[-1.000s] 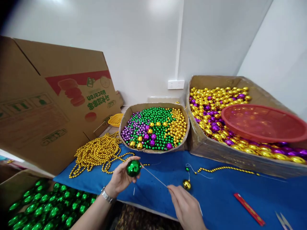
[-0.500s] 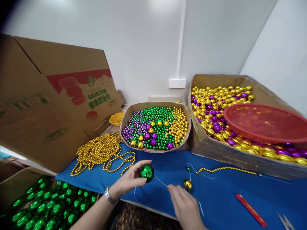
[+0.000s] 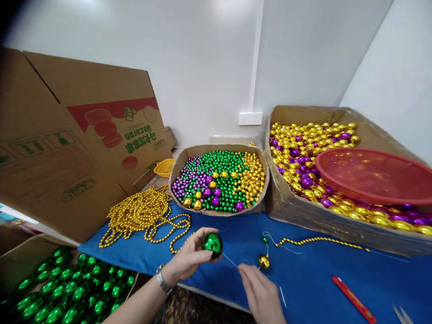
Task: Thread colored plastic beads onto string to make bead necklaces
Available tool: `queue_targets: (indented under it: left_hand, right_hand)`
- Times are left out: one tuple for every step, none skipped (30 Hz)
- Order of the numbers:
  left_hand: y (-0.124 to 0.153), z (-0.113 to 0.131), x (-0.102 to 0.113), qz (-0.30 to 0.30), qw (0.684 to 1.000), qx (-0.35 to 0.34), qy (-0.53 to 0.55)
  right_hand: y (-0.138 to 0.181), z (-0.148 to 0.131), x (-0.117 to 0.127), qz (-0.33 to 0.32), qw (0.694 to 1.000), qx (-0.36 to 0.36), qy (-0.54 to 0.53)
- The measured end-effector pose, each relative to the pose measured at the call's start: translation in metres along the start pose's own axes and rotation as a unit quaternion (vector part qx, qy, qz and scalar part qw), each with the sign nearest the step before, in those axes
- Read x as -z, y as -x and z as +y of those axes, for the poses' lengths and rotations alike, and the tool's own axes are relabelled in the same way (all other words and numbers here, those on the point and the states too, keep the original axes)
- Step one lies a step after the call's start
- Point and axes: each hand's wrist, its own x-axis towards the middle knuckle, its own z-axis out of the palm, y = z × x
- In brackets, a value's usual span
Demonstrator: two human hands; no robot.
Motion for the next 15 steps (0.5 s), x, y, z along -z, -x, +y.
queue_targets:
  left_hand:
    - [0.000,0.000,0.000,-0.001,1.000,0.004,0.005]
    - [-0.001,0.000,0.000,-0.003,1.000,0.008,0.013]
    - [-0.001,-0.001,0.000,-0.003,1.000,0.013,0.020]
    - [-0.002,-0.002,-0.001,-0.004,1.000,0.015,0.021]
    - [-0.002,-0.004,-0.001,-0.005,1.000,0.014,0.018]
    - [-0.003,-0.006,-0.001,-0.006,1.000,0.011,0.010]
    - [-0.003,-0.008,-0.002,-0.009,1.000,0.007,0.003]
    - [-0.003,-0.009,-0.002,-0.017,1.000,0.004,-0.003]
    - [-0.004,-0.010,-0.003,-0.027,1.000,0.000,-0.007]
    - [-0.004,-0.009,-0.003,-0.037,0.999,-0.005,-0.012]
    - [-0.005,-0.006,-0.003,-0.043,0.999,-0.012,-0.017]
    - [-0.007,-0.002,-0.004,-0.045,0.998,-0.022,-0.026]
    - [-0.010,0.003,-0.004,-0.039,0.998,-0.038,-0.039]
    - [-0.014,0.009,-0.005,-0.027,0.997,-0.055,-0.056]
    - [-0.020,0.015,-0.006,-0.011,0.994,-0.075,-0.079]
  right_hand:
    - [0.000,-0.001,0.000,-0.010,1.000,-0.013,-0.013]
    - [0.001,-0.001,0.000,-0.020,0.999,-0.025,-0.025]
    - [0.001,-0.002,-0.001,-0.027,0.998,-0.036,-0.036]
    - [0.001,-0.003,-0.001,-0.029,0.998,-0.045,-0.042]
    - [0.001,-0.005,-0.002,-0.029,0.997,-0.052,-0.046]
    - [0.000,-0.006,-0.002,-0.030,0.997,-0.057,-0.049]
    - [0.000,-0.007,-0.003,-0.032,0.996,-0.061,-0.051]
    - [-0.001,-0.008,-0.003,-0.035,0.996,-0.066,-0.056]
    - [-0.002,-0.008,-0.003,-0.037,0.995,-0.073,-0.063]
    - [-0.003,-0.008,-0.003,-0.036,0.994,-0.081,-0.069]
    - [-0.003,-0.007,-0.003,-0.031,0.993,-0.090,-0.074]
    - [-0.003,-0.006,-0.002,-0.022,0.992,-0.099,-0.076]
    - [-0.003,-0.005,-0.001,-0.012,0.991,-0.107,-0.077]
    - [-0.002,-0.003,0.000,-0.004,0.991,-0.112,-0.076]
    - [-0.001,-0.002,0.002,0.004,0.991,-0.115,-0.074]
